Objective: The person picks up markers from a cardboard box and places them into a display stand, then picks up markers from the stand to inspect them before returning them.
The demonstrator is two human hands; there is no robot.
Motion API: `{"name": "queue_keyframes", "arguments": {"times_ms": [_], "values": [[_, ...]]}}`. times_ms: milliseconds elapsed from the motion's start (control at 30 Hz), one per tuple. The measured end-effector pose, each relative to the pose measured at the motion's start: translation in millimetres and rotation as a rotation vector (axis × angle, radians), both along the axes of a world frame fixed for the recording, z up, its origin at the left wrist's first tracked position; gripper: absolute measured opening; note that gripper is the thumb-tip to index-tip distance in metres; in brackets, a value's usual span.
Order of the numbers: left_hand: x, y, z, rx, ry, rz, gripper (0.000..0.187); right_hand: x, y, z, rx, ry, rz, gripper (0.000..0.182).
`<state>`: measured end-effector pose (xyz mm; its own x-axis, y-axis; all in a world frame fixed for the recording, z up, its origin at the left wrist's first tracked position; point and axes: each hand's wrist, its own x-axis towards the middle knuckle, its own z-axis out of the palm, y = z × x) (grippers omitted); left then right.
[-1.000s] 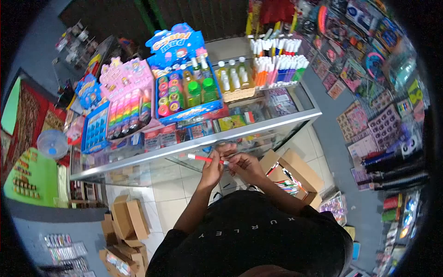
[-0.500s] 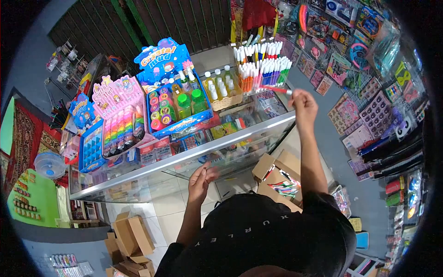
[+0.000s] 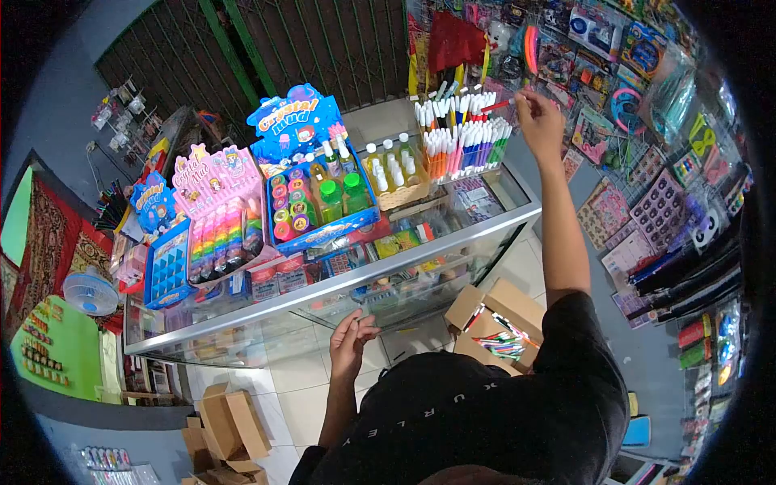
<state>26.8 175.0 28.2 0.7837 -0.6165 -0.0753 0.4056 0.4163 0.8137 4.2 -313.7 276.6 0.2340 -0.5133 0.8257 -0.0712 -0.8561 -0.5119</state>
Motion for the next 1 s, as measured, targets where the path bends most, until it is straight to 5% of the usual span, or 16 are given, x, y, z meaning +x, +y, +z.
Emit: {"name": "queue_keyframes", "arguments": {"times_ms": [200, 500, 1000], "values": [[-2, 3, -4, 0.024, 0.013, 0.033, 0.035, 12, -17, 39, -0.088, 0.027, 0.004, 0.019], [-2, 6, 1, 0.057, 0.033, 0.074, 0.036, 39, -28, 77, -0.242, 0.403, 0.043, 0.021], [-6, 15, 0, 0.07, 0.025, 0.114, 0.034, 66, -63, 84, -0.247, 0.417, 0.19, 0.021]]}}
